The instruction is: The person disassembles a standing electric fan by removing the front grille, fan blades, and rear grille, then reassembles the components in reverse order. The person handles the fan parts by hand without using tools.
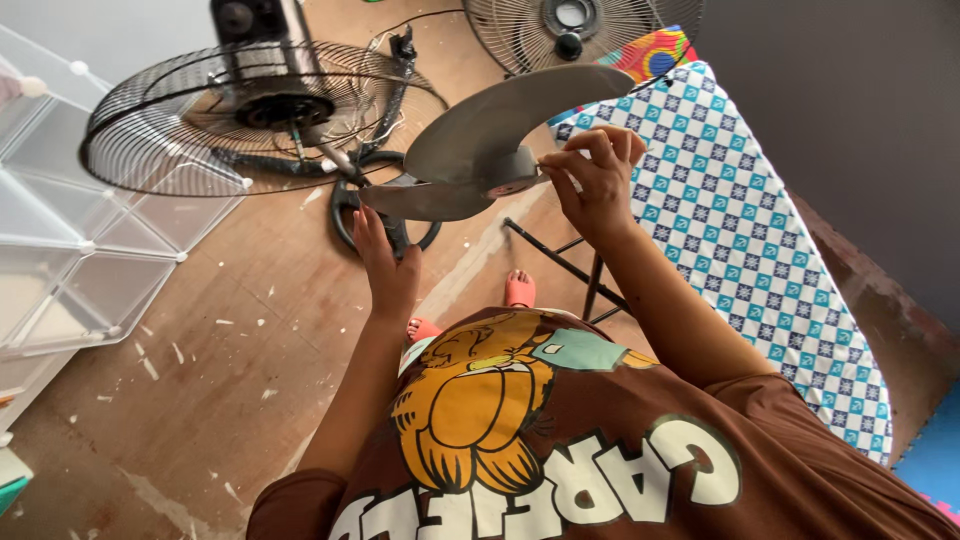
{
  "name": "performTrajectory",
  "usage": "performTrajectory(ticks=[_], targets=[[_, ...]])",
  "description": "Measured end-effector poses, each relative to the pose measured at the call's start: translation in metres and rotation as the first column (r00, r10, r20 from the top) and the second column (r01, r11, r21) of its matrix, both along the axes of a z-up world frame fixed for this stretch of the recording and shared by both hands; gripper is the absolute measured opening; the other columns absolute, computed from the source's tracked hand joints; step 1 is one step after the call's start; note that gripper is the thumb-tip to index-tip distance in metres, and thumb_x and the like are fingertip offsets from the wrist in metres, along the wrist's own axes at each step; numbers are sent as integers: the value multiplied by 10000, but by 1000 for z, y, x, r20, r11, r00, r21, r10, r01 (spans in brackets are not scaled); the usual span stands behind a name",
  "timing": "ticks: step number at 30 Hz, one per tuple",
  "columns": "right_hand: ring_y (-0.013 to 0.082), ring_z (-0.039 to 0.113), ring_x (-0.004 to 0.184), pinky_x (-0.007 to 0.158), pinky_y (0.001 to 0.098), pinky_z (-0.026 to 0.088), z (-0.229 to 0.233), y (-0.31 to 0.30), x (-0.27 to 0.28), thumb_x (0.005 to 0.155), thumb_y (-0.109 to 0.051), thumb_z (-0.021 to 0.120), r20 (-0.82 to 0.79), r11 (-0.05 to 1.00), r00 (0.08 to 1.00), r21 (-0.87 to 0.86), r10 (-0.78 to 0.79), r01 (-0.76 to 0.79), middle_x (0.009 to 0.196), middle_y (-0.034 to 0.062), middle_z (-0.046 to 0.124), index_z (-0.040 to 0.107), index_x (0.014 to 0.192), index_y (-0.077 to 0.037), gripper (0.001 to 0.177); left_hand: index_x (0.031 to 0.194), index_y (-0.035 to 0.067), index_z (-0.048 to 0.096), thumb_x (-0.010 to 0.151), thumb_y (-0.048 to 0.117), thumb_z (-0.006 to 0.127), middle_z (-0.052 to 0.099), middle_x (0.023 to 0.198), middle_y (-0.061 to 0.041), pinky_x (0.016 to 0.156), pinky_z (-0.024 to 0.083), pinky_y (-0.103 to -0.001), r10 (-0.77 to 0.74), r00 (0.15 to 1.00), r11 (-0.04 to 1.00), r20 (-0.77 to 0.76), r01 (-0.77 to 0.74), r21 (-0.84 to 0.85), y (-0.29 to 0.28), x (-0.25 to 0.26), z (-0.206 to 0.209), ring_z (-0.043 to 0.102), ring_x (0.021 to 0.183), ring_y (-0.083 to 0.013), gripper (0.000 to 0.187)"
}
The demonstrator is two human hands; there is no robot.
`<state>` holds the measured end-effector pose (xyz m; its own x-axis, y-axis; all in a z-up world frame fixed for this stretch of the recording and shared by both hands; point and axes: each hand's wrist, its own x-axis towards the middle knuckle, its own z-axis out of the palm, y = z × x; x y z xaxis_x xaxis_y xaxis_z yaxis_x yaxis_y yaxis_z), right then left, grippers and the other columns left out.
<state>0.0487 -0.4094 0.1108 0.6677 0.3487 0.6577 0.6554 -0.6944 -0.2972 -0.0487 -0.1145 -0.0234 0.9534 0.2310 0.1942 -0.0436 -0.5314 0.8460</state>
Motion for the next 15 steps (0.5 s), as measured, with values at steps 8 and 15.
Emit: performTrajectory(ticks=[8, 15], targets=[[228, 501, 1147, 997, 444, 281, 7, -57, 43, 933, -152, 858, 42, 999, 998, -2, -43, 43, 1083, -28, 615, 791, 992, -192, 97, 1640, -10, 98, 872, 41, 609, 152, 1676, -325, 1279, 140, -502, -49, 998, 997, -32, 47, -62, -58, 36, -13, 126, 1579, -456, 923], [228, 499, 1157, 1037, 445, 284, 17, -100, 79, 939, -179, 859, 45, 995, 994, -4, -97, 97, 1101, -18, 606, 799, 973, -196, 71, 1619, -67, 105, 848, 39, 626, 196, 1684, -287, 1293, 134, -485, -91, 995, 996, -31, 90, -23, -99, 78, -5, 155, 1580, -425, 936]])
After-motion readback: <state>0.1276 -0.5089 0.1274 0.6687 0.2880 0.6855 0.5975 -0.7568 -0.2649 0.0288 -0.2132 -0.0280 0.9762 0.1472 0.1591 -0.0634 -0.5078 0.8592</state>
